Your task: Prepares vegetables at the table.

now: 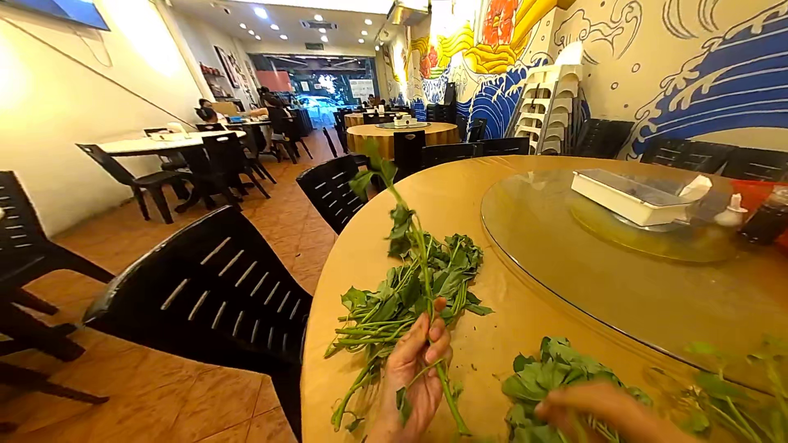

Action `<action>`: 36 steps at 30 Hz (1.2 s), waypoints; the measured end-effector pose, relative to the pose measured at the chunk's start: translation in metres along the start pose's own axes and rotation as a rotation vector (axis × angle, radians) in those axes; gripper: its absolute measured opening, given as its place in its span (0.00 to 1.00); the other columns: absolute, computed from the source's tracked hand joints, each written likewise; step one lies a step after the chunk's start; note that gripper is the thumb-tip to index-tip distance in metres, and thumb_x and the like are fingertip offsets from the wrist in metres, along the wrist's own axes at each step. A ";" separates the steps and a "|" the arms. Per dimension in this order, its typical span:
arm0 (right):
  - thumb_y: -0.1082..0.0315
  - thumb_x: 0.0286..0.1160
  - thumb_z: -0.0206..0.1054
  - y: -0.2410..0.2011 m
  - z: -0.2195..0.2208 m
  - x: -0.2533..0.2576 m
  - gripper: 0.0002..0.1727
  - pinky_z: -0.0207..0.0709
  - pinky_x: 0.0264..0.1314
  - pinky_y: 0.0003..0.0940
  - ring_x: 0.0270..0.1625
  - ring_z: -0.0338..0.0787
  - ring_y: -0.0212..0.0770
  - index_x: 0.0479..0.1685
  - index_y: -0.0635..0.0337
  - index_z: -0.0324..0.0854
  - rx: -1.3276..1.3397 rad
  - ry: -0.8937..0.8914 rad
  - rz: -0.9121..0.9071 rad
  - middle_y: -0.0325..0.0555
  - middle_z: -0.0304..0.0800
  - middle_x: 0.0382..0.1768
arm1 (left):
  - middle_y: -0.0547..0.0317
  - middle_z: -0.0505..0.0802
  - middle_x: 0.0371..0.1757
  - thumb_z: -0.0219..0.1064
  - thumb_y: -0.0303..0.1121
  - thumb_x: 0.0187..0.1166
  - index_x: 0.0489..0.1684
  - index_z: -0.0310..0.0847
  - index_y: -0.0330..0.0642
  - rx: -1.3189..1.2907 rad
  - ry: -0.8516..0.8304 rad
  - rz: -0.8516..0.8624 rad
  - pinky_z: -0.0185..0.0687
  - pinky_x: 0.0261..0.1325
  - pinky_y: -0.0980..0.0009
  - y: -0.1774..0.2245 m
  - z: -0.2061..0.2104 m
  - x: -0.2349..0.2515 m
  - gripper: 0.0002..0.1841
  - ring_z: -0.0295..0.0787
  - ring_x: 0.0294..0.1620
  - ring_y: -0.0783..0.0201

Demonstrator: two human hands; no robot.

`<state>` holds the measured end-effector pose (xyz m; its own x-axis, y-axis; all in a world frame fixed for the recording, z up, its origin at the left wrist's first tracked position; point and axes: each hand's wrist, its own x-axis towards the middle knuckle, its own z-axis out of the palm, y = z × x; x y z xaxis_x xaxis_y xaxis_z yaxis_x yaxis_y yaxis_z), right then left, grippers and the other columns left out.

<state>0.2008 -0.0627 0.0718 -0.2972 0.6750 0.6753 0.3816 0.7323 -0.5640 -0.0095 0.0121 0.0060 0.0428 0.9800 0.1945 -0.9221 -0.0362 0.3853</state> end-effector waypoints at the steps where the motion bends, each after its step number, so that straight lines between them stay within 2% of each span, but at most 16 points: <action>1: 0.71 0.83 0.64 0.004 -0.019 0.009 0.10 0.88 0.50 0.31 0.43 0.94 0.38 0.48 0.70 0.87 -0.038 -0.069 0.102 0.54 0.94 0.39 | 0.66 0.87 0.28 0.48 0.28 0.89 0.55 0.82 0.36 0.018 -0.026 -0.011 0.84 0.30 0.83 0.001 -0.001 -0.001 0.15 0.85 0.24 0.76; 3: 0.69 0.84 0.64 0.011 -0.058 0.017 0.13 0.89 0.49 0.40 0.41 0.95 0.42 0.57 0.68 0.86 -0.143 -0.330 0.295 0.52 0.95 0.40 | 0.67 0.88 0.29 0.54 0.29 0.88 0.55 0.84 0.36 0.044 -0.065 -0.043 0.84 0.31 0.83 0.001 -0.001 -0.005 0.13 0.85 0.24 0.77; 5: 0.66 0.82 0.67 0.018 -0.082 0.024 0.18 0.85 0.48 0.60 0.42 0.95 0.58 0.63 0.70 0.84 -0.271 -0.587 0.382 0.58 0.95 0.40 | 0.67 0.88 0.29 0.61 0.31 0.85 0.57 0.85 0.36 0.062 -0.137 -0.094 0.83 0.31 0.84 -0.001 0.000 -0.005 0.12 0.85 0.25 0.77; 6: 0.62 0.82 0.68 0.019 -0.086 0.026 0.22 0.82 0.52 0.68 0.47 0.94 0.65 0.67 0.69 0.83 -0.342 -0.655 0.432 0.62 0.95 0.45 | 0.68 0.90 0.31 0.64 0.33 0.84 0.59 0.86 0.36 0.083 -0.177 -0.126 0.83 0.32 0.84 -0.002 0.001 -0.005 0.14 0.86 0.26 0.78; 8: 0.53 0.82 0.68 0.017 -0.080 0.029 0.28 0.77 0.59 0.74 0.57 0.91 0.72 0.70 0.68 0.82 -0.458 -0.656 0.483 0.67 0.92 0.55 | 0.67 0.92 0.35 0.67 0.35 0.83 0.61 0.87 0.37 0.141 -0.250 -0.188 0.83 0.32 0.85 -0.007 0.002 -0.007 0.15 0.86 0.27 0.80; 10: 0.51 0.83 0.66 0.019 -0.062 0.027 0.26 0.80 0.57 0.68 0.56 0.92 0.67 0.64 0.68 0.85 -0.430 -0.567 0.408 0.65 0.92 0.55 | 0.67 0.94 0.38 0.68 0.38 0.82 0.63 0.87 0.38 0.193 -0.302 -0.243 0.83 0.33 0.86 -0.012 0.002 -0.008 0.17 0.86 0.28 0.81; 12: 0.53 0.86 0.63 0.024 -0.041 0.023 0.22 0.86 0.53 0.55 0.49 0.95 0.55 0.56 0.65 0.89 -0.240 -0.525 0.335 0.57 0.94 0.49 | 0.69 0.93 0.38 0.68 0.38 0.82 0.64 0.87 0.39 0.245 -0.299 -0.268 0.81 0.30 0.87 -0.017 0.002 -0.013 0.17 0.84 0.26 0.82; 15: 0.58 0.85 0.64 0.028 -0.019 0.021 0.19 0.86 0.47 0.44 0.41 0.93 0.47 0.49 0.68 0.89 0.038 -0.535 0.321 0.55 0.94 0.42 | 0.68 0.93 0.37 0.69 0.37 0.81 0.64 0.87 0.38 0.255 -0.255 -0.258 0.81 0.28 0.87 -0.019 0.005 -0.014 0.18 0.83 0.24 0.82; 19: 0.59 0.75 0.75 0.024 -0.010 0.017 0.21 0.86 0.51 0.48 0.49 0.92 0.53 0.54 0.70 0.81 0.121 -0.615 0.237 0.61 0.90 0.50 | 0.64 0.92 0.37 0.71 0.34 0.79 0.63 0.85 0.35 0.181 -0.135 -0.158 0.82 0.28 0.86 -0.017 0.003 -0.011 0.18 0.84 0.23 0.80; 21: 0.61 0.77 0.74 0.022 -0.004 0.011 0.20 0.87 0.53 0.45 0.56 0.90 0.53 0.56 0.69 0.79 0.158 -0.644 0.180 0.64 0.84 0.58 | 0.63 0.91 0.34 0.69 0.31 0.80 0.60 0.85 0.34 0.129 -0.035 -0.104 0.84 0.28 0.85 -0.014 0.002 -0.012 0.14 0.85 0.24 0.78; 23: 0.66 0.75 0.74 0.018 0.000 0.010 0.19 0.87 0.52 0.45 0.57 0.89 0.55 0.60 0.67 0.80 0.132 -0.607 0.156 0.68 0.78 0.65 | 0.60 0.91 0.34 0.66 0.28 0.82 0.58 0.85 0.33 0.073 0.029 -0.052 0.86 0.30 0.84 -0.010 0.002 -0.009 0.12 0.87 0.25 0.76; 25: 0.73 0.73 0.72 0.016 0.005 0.009 0.20 0.86 0.54 0.51 0.59 0.87 0.64 0.65 0.60 0.85 0.013 -0.550 0.106 0.76 0.75 0.69 | 0.59 0.91 0.33 0.62 0.28 0.84 0.59 0.84 0.33 0.047 0.053 -0.017 0.87 0.31 0.83 -0.008 0.003 -0.008 0.12 0.88 0.26 0.75; 27: 0.76 0.76 0.67 0.019 0.013 0.006 0.21 0.84 0.52 0.54 0.60 0.86 0.69 0.64 0.48 0.89 -0.147 -0.479 0.031 0.78 0.76 0.70 | 0.58 0.91 0.33 0.61 0.27 0.85 0.59 0.84 0.32 0.025 0.064 -0.010 0.87 0.31 0.83 -0.007 0.002 -0.007 0.12 0.89 0.25 0.75; 30: 0.72 0.81 0.65 0.027 0.027 0.000 0.20 0.83 0.55 0.48 0.62 0.87 0.62 0.63 0.35 0.90 -0.285 -0.376 -0.113 0.72 0.78 0.72 | 0.59 0.90 0.32 0.59 0.27 0.86 0.58 0.84 0.33 0.032 0.085 -0.013 0.86 0.30 0.84 -0.009 0.003 -0.007 0.12 0.87 0.24 0.75; 33: 0.70 0.82 0.65 0.031 0.035 -0.003 0.16 0.80 0.62 0.47 0.68 0.86 0.58 0.59 0.39 0.91 -0.362 -0.339 -0.263 0.67 0.81 0.72 | 0.58 0.90 0.32 0.59 0.27 0.86 0.59 0.84 0.32 0.040 0.096 -0.013 0.88 0.33 0.82 -0.011 0.003 -0.007 0.12 0.89 0.26 0.74; 36: 0.67 0.82 0.67 0.032 0.038 -0.004 0.08 0.78 0.65 0.43 0.67 0.87 0.54 0.46 0.49 0.92 -0.406 -0.299 -0.326 0.63 0.84 0.70 | 0.58 0.90 0.32 0.58 0.27 0.86 0.59 0.83 0.32 0.029 0.098 -0.019 0.88 0.32 0.82 -0.010 0.003 -0.006 0.12 0.89 0.26 0.74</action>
<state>0.1807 -0.0381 0.0329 -0.6662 0.4607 0.5865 0.5160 0.8525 -0.0836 0.0010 0.0059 0.0038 0.0210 0.9949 0.0988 -0.9098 -0.0219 0.4144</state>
